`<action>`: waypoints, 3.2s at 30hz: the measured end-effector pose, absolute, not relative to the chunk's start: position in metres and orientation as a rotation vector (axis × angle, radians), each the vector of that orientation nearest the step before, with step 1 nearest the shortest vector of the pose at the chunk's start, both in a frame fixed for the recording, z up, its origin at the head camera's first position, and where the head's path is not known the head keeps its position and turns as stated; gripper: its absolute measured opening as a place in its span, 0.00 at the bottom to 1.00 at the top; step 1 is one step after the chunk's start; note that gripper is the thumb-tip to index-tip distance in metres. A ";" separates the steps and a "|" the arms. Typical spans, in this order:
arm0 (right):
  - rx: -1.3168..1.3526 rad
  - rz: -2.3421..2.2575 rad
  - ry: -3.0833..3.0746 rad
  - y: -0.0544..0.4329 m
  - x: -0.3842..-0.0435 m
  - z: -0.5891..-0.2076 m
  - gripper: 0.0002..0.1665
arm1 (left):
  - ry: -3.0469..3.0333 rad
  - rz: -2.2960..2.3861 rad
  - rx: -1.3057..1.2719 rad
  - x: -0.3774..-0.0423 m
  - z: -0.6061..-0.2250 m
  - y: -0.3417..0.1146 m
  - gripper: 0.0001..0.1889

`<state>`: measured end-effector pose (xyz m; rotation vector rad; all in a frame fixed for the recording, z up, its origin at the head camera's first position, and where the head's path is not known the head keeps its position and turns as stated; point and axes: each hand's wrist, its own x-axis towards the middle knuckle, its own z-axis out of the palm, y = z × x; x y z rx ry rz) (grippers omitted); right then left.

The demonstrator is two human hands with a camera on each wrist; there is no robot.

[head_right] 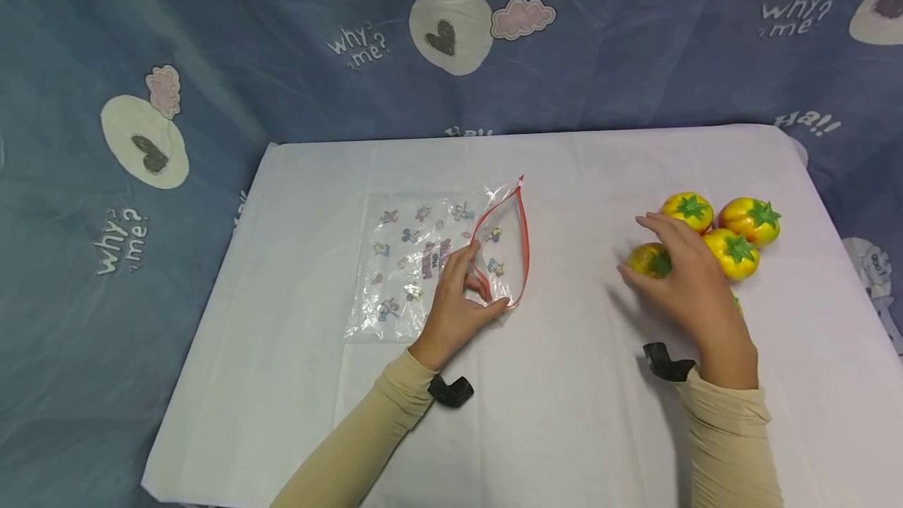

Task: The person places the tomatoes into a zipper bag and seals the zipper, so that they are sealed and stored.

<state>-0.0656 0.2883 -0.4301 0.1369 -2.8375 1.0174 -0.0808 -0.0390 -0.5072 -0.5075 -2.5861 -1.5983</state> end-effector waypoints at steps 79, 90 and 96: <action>0.392 1.169 -2.735 0.235 -0.103 -0.447 0.36 | -2.616 -1.569 -0.498 -0.081 -0.507 -0.040 0.53; 0.560 1.191 -2.713 0.207 -0.119 -0.452 0.36 | -2.630 -1.570 -0.505 -0.080 -0.505 -0.040 0.53; 0.585 1.190 -2.658 0.199 -0.119 -0.450 0.37 | -2.631 -1.552 -0.526 -0.080 -0.504 -0.040 0.53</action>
